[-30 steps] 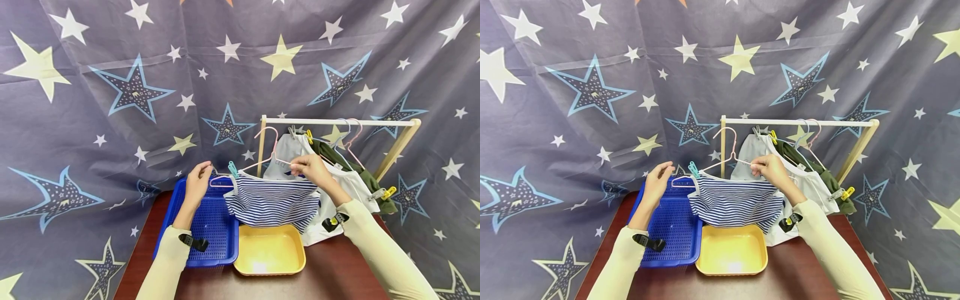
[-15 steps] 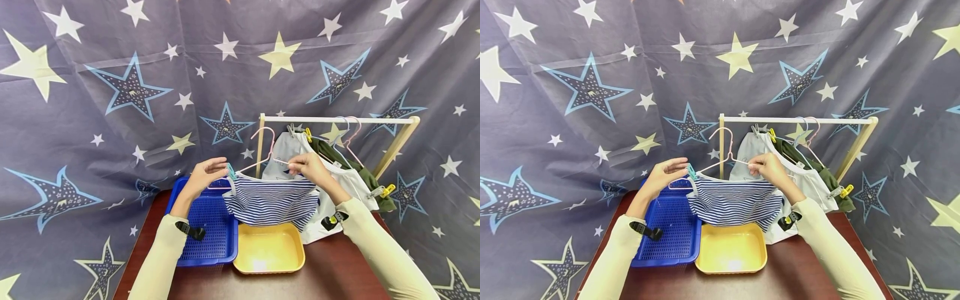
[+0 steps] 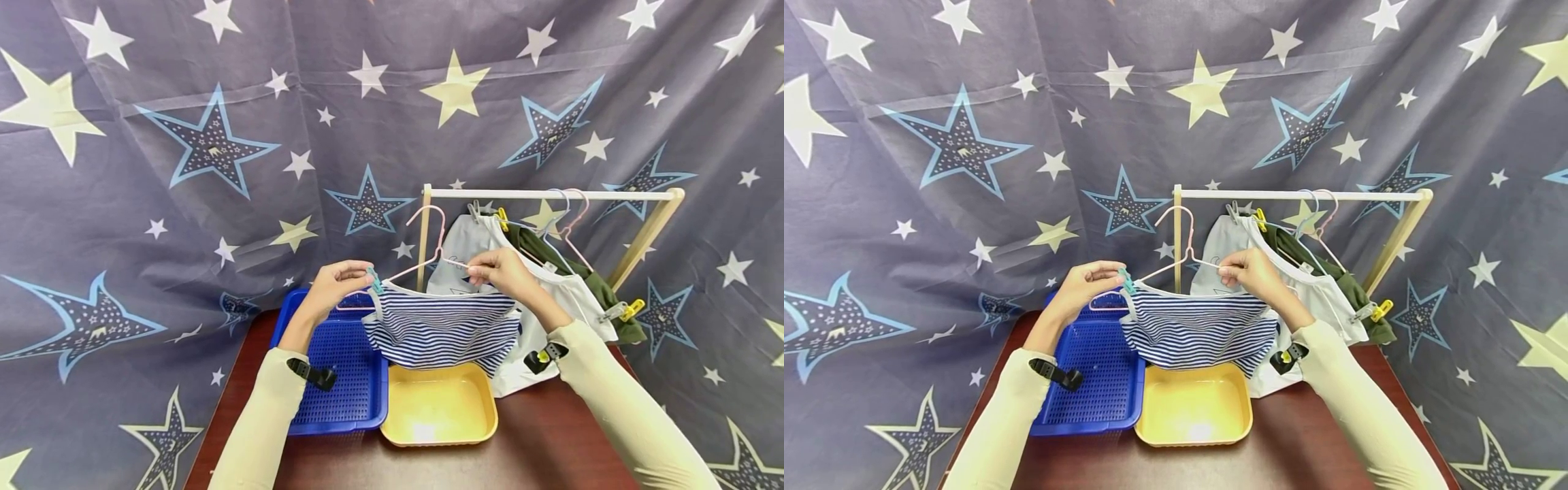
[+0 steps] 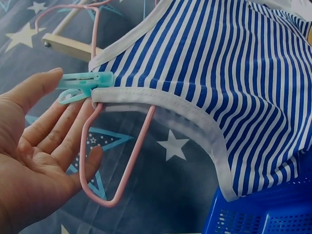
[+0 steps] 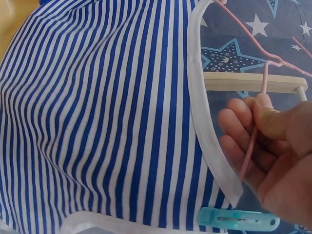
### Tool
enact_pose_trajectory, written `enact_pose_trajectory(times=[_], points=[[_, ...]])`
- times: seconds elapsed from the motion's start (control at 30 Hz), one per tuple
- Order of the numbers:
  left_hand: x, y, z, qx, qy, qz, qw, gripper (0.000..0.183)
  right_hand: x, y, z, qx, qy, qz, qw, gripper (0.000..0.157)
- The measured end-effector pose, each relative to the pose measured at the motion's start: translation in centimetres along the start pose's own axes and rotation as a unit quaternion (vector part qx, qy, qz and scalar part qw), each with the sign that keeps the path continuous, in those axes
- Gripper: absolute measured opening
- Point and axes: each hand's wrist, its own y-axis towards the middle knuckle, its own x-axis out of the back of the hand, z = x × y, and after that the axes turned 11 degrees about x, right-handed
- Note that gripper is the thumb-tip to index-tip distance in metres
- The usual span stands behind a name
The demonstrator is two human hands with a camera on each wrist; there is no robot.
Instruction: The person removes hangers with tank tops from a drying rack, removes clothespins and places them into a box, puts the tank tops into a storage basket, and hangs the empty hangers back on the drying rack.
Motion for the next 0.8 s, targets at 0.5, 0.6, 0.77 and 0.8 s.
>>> enact_pose_trajectory(times=[0.5,0.6,0.77,0.8], points=[[-0.6,-0.2,-1.0,-0.01,0.01,-0.005,0.9999,0.036,1.3,1.2,1.4,-0.028,-0.067,0.074,0.995,0.005],[-0.6,-0.4,-1.1,-0.009,0.018,-0.005,0.9998,0.035,1.3,1.4,1.5,-0.03,-0.087,0.075,0.993,0.004],[-1.0,-0.5,-0.8,-0.004,0.01,0.006,0.9999,0.034,1.2,0.9,1.2,-0.033,-0.093,0.071,0.993,0.004],[-1.1,-0.5,-0.8,-0.004,0.012,0.01,0.9999,0.034,1.2,0.7,1.2,-0.034,-0.091,0.071,0.993,0.004]])
